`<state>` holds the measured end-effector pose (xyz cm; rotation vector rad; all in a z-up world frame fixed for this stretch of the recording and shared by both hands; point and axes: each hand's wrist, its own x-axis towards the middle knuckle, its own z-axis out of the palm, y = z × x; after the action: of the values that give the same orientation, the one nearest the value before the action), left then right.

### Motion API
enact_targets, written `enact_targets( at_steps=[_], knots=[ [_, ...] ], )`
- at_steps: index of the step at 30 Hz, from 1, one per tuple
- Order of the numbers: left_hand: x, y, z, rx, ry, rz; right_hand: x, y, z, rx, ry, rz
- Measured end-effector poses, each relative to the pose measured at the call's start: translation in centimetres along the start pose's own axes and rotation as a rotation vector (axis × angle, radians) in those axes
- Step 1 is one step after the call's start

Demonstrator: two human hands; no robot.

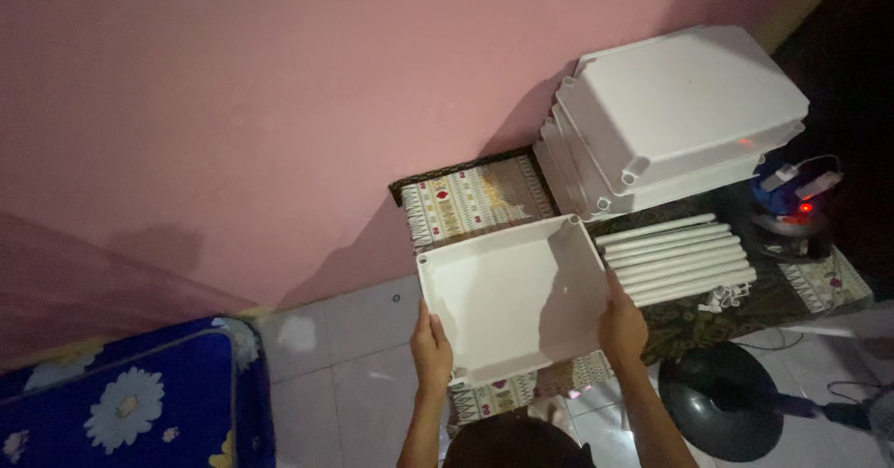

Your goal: The person assembles a white plastic storage shelf by inserting vertical poles into the corners of rectangular trays and stacking them. The person handles the trays and poles by hand, repeatedly inserting poles into the tray holes and stacking the trays on top of each other.

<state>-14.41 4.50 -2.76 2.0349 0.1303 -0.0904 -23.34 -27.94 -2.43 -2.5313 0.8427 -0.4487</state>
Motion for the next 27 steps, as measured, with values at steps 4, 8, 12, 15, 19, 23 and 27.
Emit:
enact_targets(
  at_steps=[4, 8, 12, 15, 19, 23, 27],
  knots=[
    [-0.1, 0.4, 0.4, 0.041, 0.121, 0.264, 0.8, -0.6, -0.4, -0.141, -0.078, -0.02],
    [-0.4, 2.0, 0.0, 0.155, -0.02, 0.122, 0.9, -1.1, -0.6, -0.149, -0.098, -0.028],
    [-1.0, 3.9, -0.3, 0.192, 0.031, 0.159, 0.8, -1.0, -0.8, -0.14, -0.041, -0.123],
    [-0.9, 4.6, -0.4, 0.229, 0.009, 0.068, 1.4, -0.9, -0.5, -0.181, -0.115, -0.071],
    [-1.5, 3.6, -0.2, 0.241, 0.018, 0.106, 0.6, -0.6, -0.2, -0.147, -0.011, -0.137],
    [-0.8, 2.3, 0.4, 0.289, 0.116, 0.258, 0.5, -1.0, -0.3, -0.167, -0.044, -0.1],
    [-0.3, 1.5, 0.6, 0.243, 0.126, 0.304, 1.5, -1.3, -0.7, -0.118, -0.131, -0.046]
  ],
)
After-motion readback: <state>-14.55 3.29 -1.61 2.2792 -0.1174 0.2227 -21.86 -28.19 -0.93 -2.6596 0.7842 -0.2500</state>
